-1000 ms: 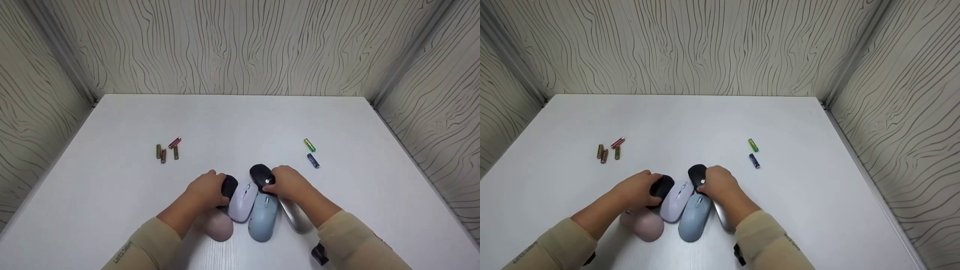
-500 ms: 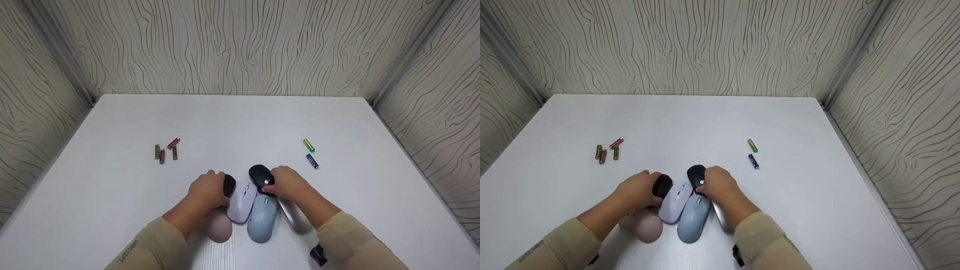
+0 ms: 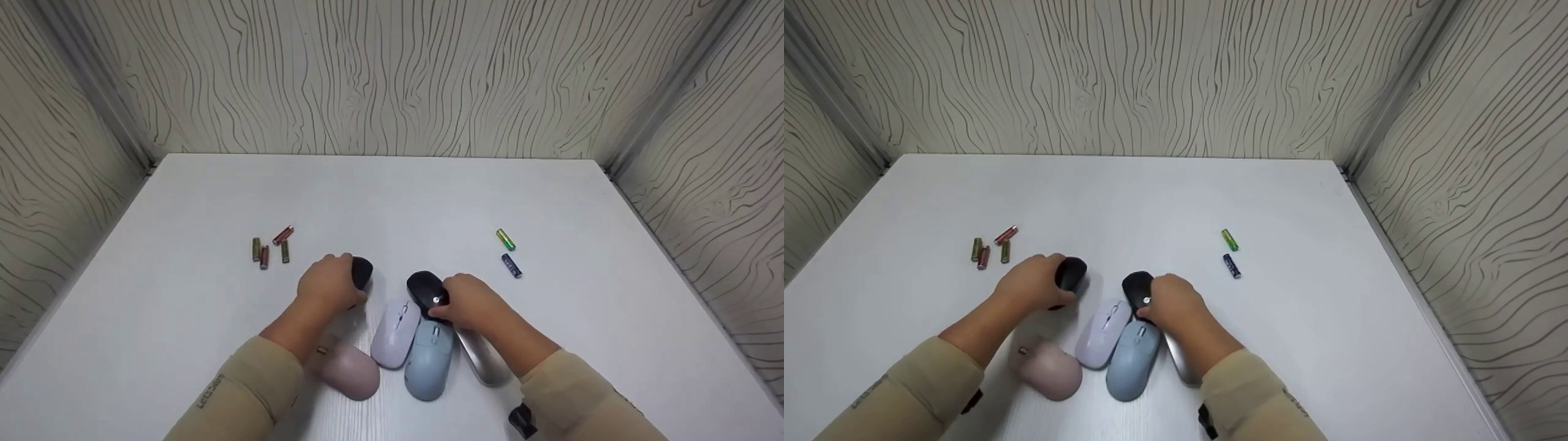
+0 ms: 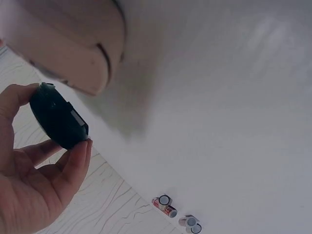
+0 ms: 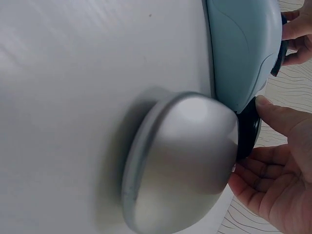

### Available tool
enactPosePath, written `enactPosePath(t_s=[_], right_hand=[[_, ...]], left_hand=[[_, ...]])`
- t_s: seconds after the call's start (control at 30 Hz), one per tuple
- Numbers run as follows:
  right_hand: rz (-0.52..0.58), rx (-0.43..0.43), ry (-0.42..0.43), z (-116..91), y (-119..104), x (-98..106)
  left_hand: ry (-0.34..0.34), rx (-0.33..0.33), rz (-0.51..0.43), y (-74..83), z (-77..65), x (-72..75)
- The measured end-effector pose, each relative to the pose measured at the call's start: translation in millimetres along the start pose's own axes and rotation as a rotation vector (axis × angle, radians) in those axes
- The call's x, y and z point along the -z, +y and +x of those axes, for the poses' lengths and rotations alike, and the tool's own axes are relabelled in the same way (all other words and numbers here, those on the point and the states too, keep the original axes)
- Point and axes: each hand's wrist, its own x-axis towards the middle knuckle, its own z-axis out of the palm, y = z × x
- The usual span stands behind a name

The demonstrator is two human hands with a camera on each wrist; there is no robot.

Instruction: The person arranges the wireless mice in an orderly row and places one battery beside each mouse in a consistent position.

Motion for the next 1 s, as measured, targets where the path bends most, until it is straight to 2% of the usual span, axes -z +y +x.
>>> enactPosePath(t_s=[0.3, 0.57, 0.77, 1.0], right_hand=[[0.004, 0.017, 0.021, -2.4, -1.3, 1.5], [0.015, 0.026, 0.022, -2.7, -0.1, 1.6], [0.015, 0.020, 0.014, -2.7, 2.2, 1.4], [0.027, 0.017, 0.012, -2.9, -0.6, 1.9]], left_hand=[[0.006, 0.133, -0.040, -10.9, 40.6, 21.0], [0.029, 0.194, -0.054, -10.8, 70.0, 39.5], [0.076, 0.241, -0.074, -12.6, 89.3, 41.9], [0.119, 0.276, -0.115, -11.5, 102.1, 38.4]])
